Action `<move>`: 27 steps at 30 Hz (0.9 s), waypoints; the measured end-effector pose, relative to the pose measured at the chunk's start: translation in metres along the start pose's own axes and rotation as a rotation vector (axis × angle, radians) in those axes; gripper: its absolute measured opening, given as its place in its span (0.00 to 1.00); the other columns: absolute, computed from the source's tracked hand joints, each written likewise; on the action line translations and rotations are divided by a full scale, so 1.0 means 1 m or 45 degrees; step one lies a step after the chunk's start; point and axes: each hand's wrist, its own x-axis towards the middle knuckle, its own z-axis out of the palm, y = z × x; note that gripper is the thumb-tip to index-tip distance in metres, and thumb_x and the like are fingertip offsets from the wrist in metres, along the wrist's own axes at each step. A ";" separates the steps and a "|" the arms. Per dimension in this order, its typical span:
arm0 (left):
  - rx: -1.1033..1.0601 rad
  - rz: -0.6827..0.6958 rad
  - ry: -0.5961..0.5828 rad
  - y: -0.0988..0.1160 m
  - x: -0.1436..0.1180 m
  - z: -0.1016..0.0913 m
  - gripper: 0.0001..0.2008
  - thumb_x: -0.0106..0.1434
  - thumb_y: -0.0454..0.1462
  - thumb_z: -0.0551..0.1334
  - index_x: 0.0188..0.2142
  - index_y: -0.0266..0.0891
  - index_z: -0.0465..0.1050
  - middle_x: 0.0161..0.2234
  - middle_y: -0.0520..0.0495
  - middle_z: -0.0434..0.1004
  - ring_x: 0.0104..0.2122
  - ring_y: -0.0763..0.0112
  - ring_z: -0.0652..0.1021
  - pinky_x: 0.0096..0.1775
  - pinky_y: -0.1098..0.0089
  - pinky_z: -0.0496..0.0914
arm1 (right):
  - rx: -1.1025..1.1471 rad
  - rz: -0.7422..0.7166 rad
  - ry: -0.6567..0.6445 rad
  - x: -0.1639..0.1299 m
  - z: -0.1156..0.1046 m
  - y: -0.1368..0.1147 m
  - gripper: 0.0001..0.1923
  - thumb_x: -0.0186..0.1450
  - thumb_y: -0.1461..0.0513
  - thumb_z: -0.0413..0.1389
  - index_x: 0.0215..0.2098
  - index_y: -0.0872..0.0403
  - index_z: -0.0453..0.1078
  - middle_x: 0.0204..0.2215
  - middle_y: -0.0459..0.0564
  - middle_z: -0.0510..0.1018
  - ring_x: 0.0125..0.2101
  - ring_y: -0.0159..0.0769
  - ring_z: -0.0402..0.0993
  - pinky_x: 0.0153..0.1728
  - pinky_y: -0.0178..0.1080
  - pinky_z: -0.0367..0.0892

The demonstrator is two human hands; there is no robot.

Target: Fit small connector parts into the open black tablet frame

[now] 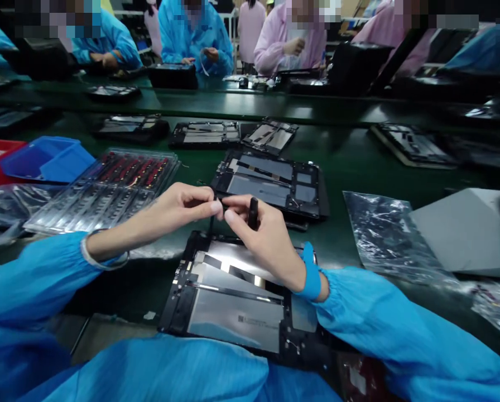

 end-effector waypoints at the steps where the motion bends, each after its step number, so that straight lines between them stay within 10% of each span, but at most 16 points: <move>1: 0.104 0.014 -0.084 0.000 0.002 -0.003 0.18 0.69 0.44 0.62 0.25 0.35 0.72 0.21 0.55 0.60 0.24 0.78 0.62 0.26 0.72 0.54 | -0.042 -0.060 -0.004 0.001 -0.003 -0.001 0.13 0.67 0.57 0.61 0.47 0.54 0.77 0.34 0.48 0.81 0.31 0.31 0.72 0.33 0.36 0.68; 8: 0.598 0.115 -0.370 0.000 -0.003 -0.013 0.12 0.72 0.45 0.59 0.36 0.40 0.73 0.34 0.51 0.75 0.31 0.72 0.75 0.31 0.72 0.65 | -0.212 -0.208 0.034 0.000 -0.004 0.000 0.05 0.68 0.59 0.59 0.37 0.52 0.76 0.29 0.45 0.78 0.30 0.31 0.71 0.32 0.35 0.66; 12: 0.964 0.543 0.029 0.007 -0.009 -0.007 0.17 0.70 0.46 0.63 0.50 0.39 0.64 0.42 0.45 0.73 0.37 0.67 0.76 0.35 0.69 0.71 | -0.038 -0.093 0.083 0.001 -0.005 -0.005 0.07 0.66 0.59 0.61 0.32 0.54 0.74 0.25 0.44 0.76 0.27 0.29 0.69 0.30 0.35 0.65; 16: 1.470 0.938 0.368 0.018 -0.009 0.005 0.02 0.73 0.33 0.57 0.41 0.36 0.67 0.35 0.44 0.73 0.35 0.65 0.76 0.35 0.67 0.71 | 0.095 -0.062 0.064 0.001 -0.007 -0.011 0.09 0.66 0.58 0.62 0.31 0.55 0.74 0.24 0.43 0.76 0.24 0.26 0.65 0.28 0.34 0.62; 27: 1.645 0.951 0.455 0.026 -0.013 0.012 0.07 0.71 0.27 0.55 0.38 0.34 0.71 0.33 0.43 0.77 0.33 0.66 0.76 0.33 0.68 0.72 | 0.086 -0.125 0.090 -0.005 -0.007 -0.019 0.08 0.66 0.60 0.63 0.30 0.56 0.74 0.24 0.43 0.75 0.25 0.26 0.67 0.27 0.33 0.63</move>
